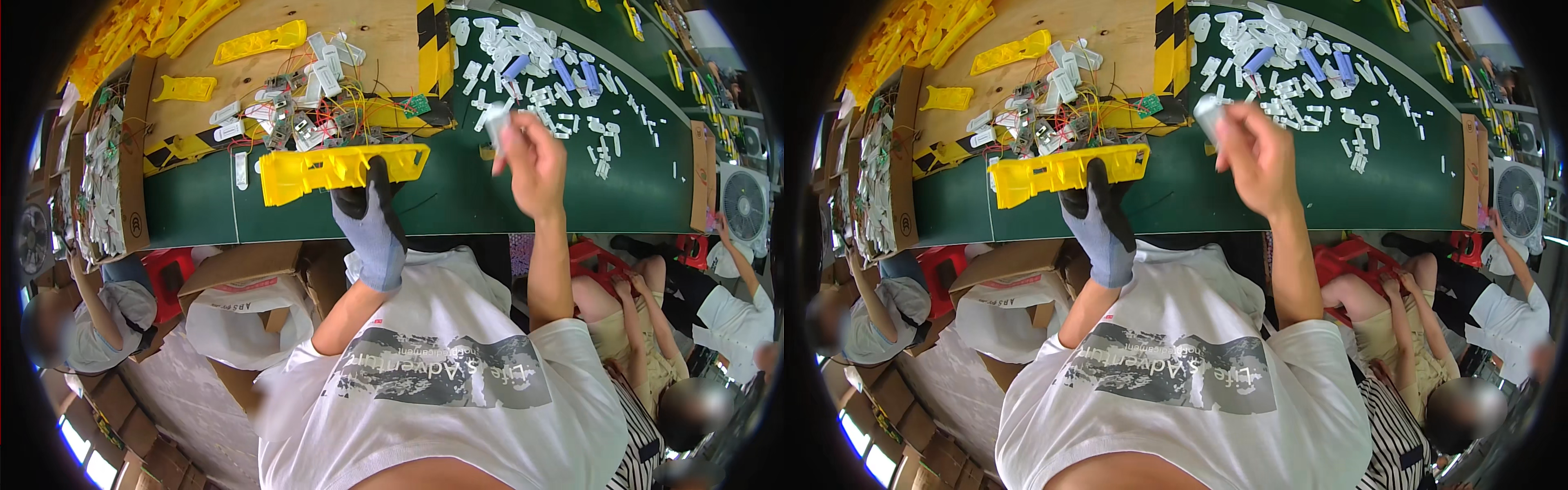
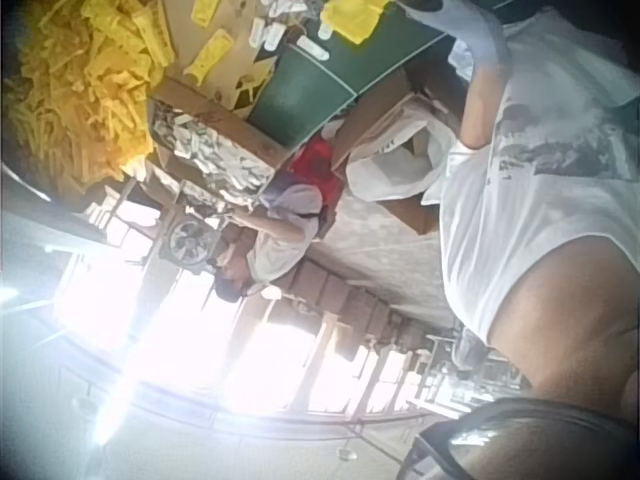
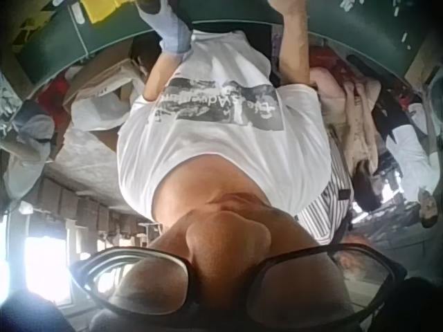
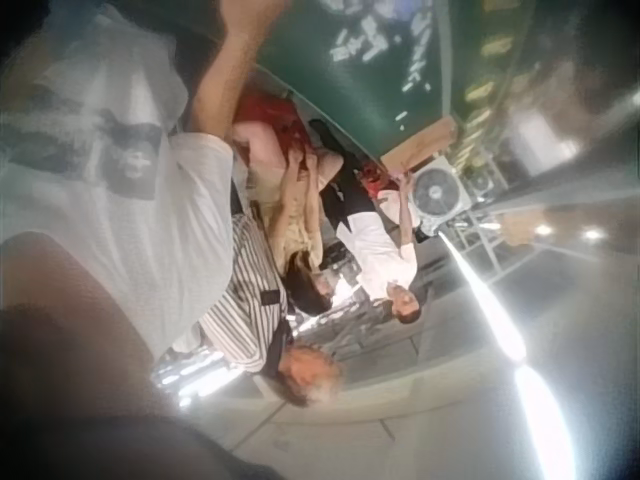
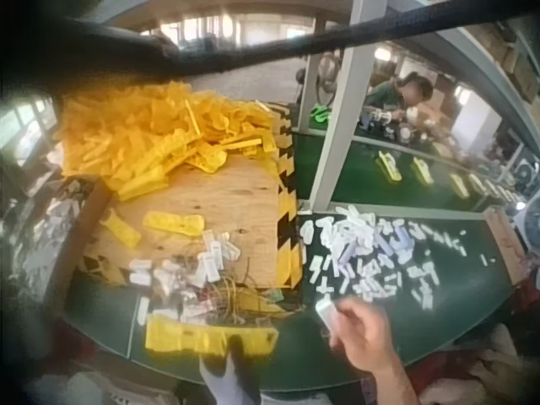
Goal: Assembling components into a yellow flashlight casing at a factory workstation.
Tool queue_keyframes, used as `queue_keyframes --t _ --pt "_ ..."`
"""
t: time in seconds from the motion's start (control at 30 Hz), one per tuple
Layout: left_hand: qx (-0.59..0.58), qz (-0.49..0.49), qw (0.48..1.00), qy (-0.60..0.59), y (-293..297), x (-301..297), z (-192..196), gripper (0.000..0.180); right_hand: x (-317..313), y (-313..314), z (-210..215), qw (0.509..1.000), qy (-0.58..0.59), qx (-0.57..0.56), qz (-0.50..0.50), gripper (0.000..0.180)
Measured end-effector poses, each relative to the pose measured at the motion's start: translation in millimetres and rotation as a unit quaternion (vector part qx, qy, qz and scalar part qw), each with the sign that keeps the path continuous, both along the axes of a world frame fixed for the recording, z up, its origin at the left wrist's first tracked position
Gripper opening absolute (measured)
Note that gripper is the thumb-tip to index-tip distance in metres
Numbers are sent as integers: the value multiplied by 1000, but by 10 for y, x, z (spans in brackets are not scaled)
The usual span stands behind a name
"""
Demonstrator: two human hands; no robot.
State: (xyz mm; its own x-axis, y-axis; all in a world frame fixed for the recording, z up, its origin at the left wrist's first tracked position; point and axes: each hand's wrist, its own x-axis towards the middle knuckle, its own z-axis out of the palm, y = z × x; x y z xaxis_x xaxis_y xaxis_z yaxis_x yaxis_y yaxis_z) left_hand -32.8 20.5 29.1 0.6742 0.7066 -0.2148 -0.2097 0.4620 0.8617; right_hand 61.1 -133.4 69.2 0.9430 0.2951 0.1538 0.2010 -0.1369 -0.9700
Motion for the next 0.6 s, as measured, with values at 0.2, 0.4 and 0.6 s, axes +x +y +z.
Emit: queue_keyframes --t 0.2,0.4,0.6 --pt "100 -20 992 -72 -146 -49 -71 39 -348 98 -58 982 -93 -160 42 13" --pt "385 -74 916 -82 -108 -95 -52 48 -406 4 -17 994 42 -105 -2 18" --pt "477 -133 863 -96 -37 49 -11 36 -459 -21 -38 992 61 -105 27 22"
